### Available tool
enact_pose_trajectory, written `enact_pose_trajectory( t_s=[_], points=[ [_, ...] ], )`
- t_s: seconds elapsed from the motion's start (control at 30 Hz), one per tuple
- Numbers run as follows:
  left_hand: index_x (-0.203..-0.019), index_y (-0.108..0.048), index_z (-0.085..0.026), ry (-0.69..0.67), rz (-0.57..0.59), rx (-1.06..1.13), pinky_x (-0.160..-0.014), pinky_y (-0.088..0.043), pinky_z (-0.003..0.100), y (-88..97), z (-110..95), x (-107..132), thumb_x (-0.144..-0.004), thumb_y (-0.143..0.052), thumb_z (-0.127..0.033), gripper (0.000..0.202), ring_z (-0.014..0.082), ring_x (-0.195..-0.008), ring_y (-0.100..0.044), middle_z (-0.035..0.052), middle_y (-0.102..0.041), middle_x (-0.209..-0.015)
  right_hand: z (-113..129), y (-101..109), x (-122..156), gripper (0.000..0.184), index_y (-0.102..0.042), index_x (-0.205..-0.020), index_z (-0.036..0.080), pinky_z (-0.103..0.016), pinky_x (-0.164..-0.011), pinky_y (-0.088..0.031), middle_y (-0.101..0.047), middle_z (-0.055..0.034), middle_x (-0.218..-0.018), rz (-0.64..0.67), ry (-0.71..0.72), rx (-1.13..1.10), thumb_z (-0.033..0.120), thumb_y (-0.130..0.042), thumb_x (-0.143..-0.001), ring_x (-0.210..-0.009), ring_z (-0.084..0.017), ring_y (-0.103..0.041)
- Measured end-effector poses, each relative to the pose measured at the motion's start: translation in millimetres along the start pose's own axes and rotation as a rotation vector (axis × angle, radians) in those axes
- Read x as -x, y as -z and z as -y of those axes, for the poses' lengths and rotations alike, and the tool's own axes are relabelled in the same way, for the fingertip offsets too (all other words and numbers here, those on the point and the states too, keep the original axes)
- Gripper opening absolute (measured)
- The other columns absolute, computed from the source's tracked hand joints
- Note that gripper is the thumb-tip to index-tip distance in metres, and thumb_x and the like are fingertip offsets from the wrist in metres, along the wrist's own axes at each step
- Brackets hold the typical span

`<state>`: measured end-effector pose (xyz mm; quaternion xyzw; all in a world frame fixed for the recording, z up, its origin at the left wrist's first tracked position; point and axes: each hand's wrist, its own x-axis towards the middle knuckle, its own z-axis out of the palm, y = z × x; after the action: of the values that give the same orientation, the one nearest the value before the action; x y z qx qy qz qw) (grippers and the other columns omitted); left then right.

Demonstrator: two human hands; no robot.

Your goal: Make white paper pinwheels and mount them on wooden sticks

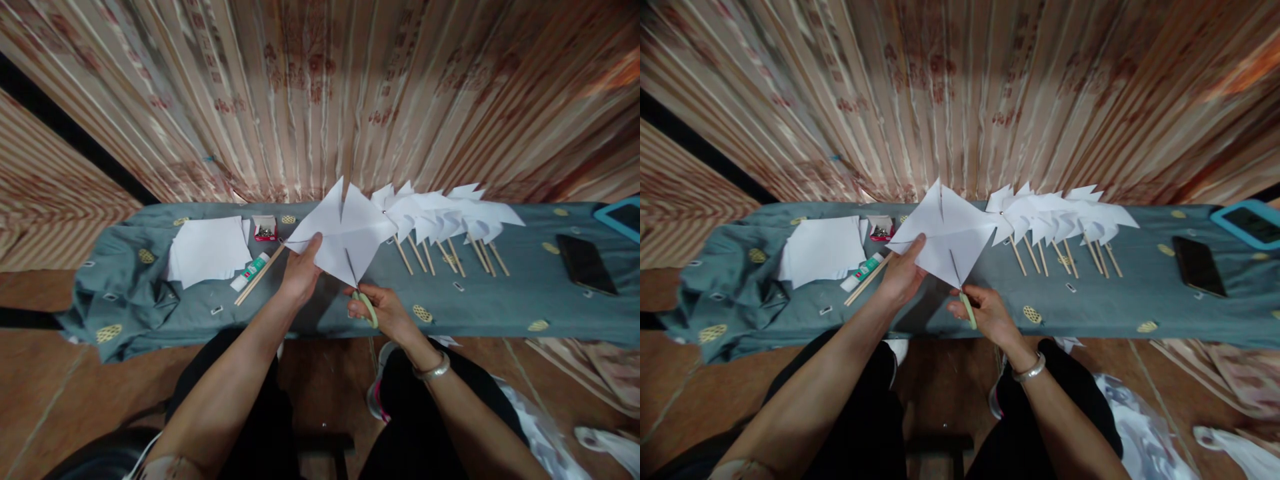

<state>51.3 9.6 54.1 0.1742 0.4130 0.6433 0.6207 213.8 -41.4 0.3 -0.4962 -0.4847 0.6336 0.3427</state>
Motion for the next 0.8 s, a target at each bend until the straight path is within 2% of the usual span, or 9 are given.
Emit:
enact_pose_trajectory(
  t_s=[0.2, 0.33, 0.5, 0.8],
  points=[
    [-0.111, -0.066, -0.016, 0.001, 0.021, -0.01, -0.09, -0.054, 0.032, -0.3, 1.9, 0.0, -0.085, -0.066, -0.018, 0.026, 0.0194, -0.095, -0.071, 0.0063, -0.076, -0.097, -0.1, -0.1, -1.2, 0.052, -0.073, -0.089, 0.016, -0.023, -0.051, -0.042, -0.063, 0.0018, -0.059, -0.02, -0.001, -0.027, 0.053, -0.085, -0.055, -0.054, -0.011, -0.054],
    [-0.114, -0.066, -0.016, 0.004, 0.012, 0.008, -0.093, -0.053, 0.033, 0.8, 2.0, -0.6, -0.081, -0.071, -0.019, 0.033, 0.0208, -0.099, -0.071, 0.0075, -0.076, -0.102, -1.2, -0.4, -0.9, 0.051, -0.075, -0.089, 0.017, -0.023, -0.051, -0.041, -0.063, 0.0023, -0.058, -0.033, -0.007, -0.04, 0.052, -0.086, -0.053, -0.054, -0.011, -0.055],
    [-0.111, -0.067, -0.015, -0.004, 0.022, -0.001, -0.091, -0.053, 0.035, 2.2, 2.4, -1.2, -0.083, -0.068, -0.018, 0.029, 0.0218, -0.097, -0.071, 0.0092, -0.074, -0.108, -1.5, -0.7, -2.1, 0.051, -0.075, -0.086, 0.017, -0.022, -0.05, -0.041, -0.063, 0.0028, -0.056, -0.039, -0.011, -0.059, 0.052, -0.087, -0.051, -0.053, -0.01, -0.054],
    [-0.108, -0.068, -0.018, 0.022, 0.03, -0.023, -0.082, -0.056, 0.03, 1.8, 5.6, 0.5, -0.078, -0.073, -0.021, 0.03, 0.0225, -0.095, -0.07, 0.0059, -0.076, -0.098, 0.7, -0.3, -2.5, 0.044, -0.073, -0.082, 0.017, -0.023, -0.05, -0.042, -0.063, 0.0015, -0.058, -0.039, 0.029, -0.019, 0.05, -0.086, -0.055, -0.054, -0.011, -0.055]
  ],
)
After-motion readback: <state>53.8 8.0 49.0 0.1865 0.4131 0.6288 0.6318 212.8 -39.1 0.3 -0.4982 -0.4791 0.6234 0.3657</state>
